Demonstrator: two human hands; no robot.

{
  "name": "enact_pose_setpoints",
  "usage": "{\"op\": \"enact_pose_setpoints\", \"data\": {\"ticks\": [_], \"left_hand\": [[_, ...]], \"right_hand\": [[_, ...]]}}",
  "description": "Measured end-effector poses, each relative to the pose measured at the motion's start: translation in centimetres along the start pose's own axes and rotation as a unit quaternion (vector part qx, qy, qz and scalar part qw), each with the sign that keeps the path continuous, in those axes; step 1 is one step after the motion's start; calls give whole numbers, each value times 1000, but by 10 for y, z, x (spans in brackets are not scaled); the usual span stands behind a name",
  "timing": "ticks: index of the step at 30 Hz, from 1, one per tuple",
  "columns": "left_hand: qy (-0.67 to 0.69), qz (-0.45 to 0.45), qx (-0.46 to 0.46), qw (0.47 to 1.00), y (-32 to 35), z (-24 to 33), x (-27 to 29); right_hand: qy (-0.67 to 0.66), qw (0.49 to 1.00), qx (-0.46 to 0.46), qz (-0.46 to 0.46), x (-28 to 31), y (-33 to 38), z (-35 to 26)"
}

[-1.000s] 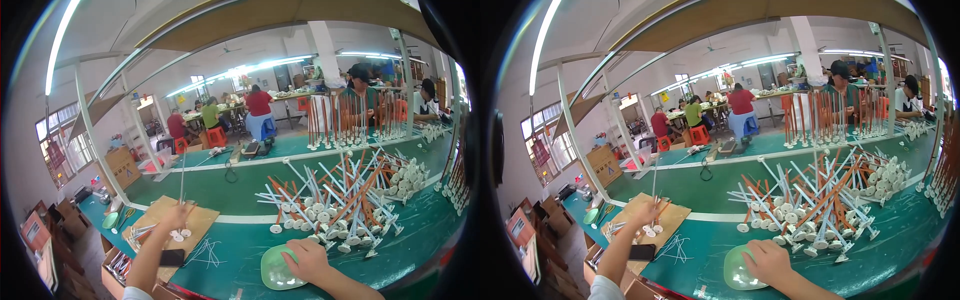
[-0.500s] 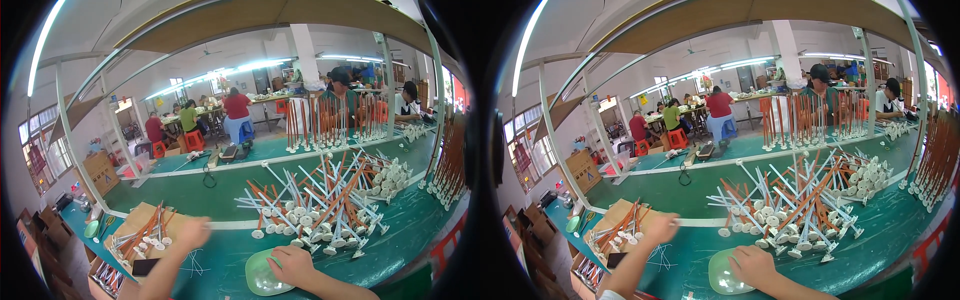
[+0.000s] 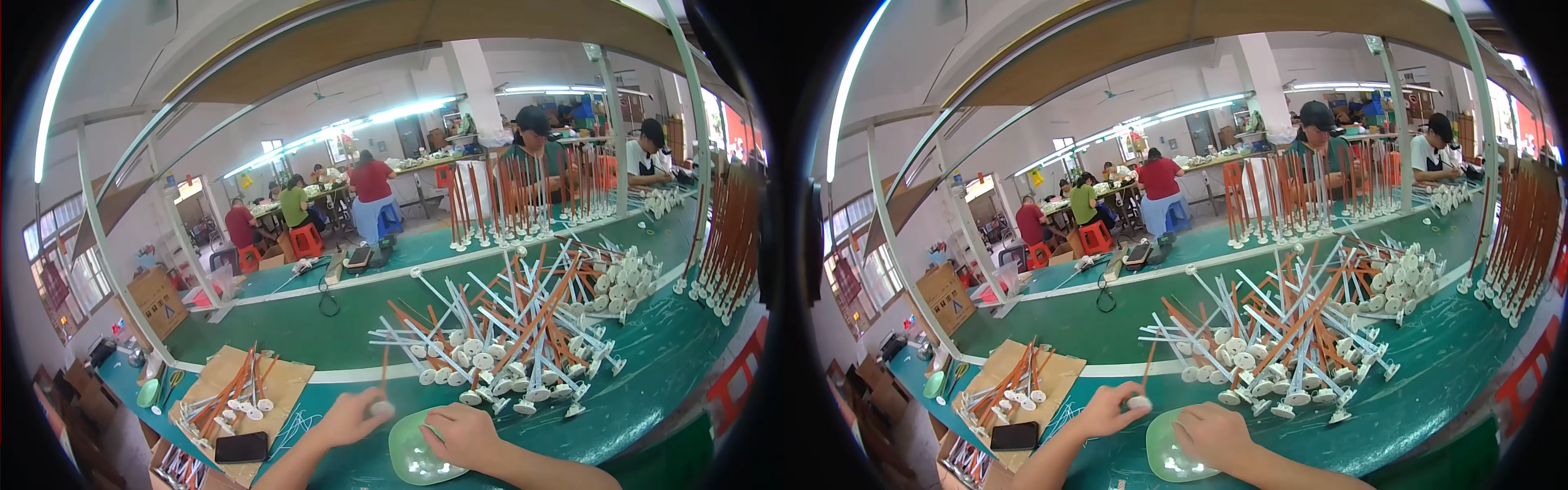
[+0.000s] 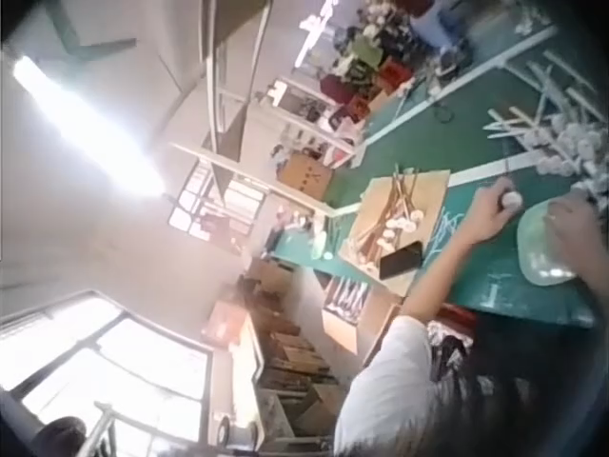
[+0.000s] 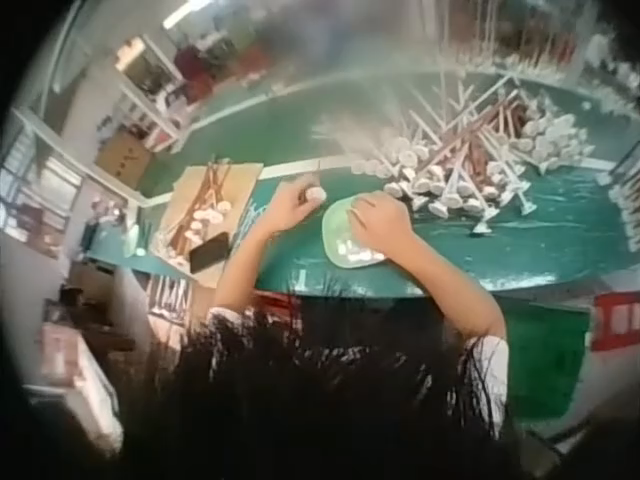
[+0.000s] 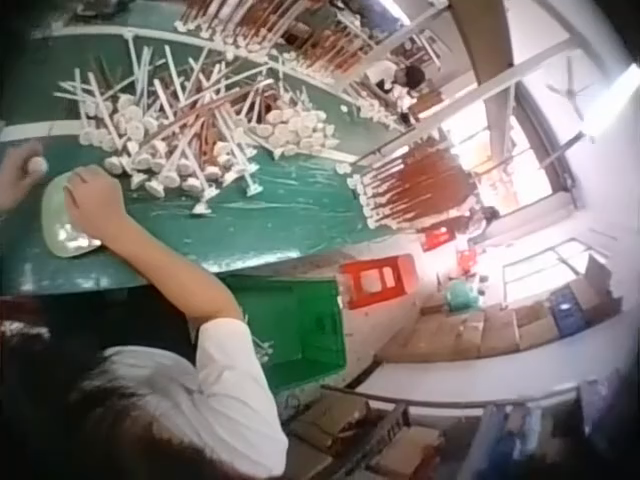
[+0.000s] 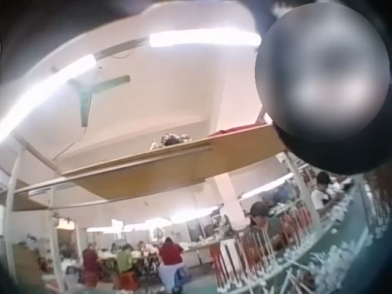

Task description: Assembling small light or sparkler components onto circular bases at a production workstation.

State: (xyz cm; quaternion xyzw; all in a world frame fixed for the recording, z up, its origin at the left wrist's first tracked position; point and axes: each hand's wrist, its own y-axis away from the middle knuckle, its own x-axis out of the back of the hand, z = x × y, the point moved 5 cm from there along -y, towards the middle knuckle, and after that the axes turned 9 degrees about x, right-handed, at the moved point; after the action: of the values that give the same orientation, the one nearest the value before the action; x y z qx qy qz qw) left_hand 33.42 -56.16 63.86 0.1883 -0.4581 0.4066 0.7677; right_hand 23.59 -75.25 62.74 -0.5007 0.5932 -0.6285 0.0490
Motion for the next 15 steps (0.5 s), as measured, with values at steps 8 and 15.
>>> {"op": "enact_pose_setpoints", "data": {"ticks": [8, 15], "left_hand": [[304, 49, -62, 949, 26, 19, -50], [132, 14, -93, 987, 17, 51, -61]], "right_hand": [[-181, 980, -32, 74, -2, 1, -6], [-117, 987, 44, 106, 5, 0, -5]]}}
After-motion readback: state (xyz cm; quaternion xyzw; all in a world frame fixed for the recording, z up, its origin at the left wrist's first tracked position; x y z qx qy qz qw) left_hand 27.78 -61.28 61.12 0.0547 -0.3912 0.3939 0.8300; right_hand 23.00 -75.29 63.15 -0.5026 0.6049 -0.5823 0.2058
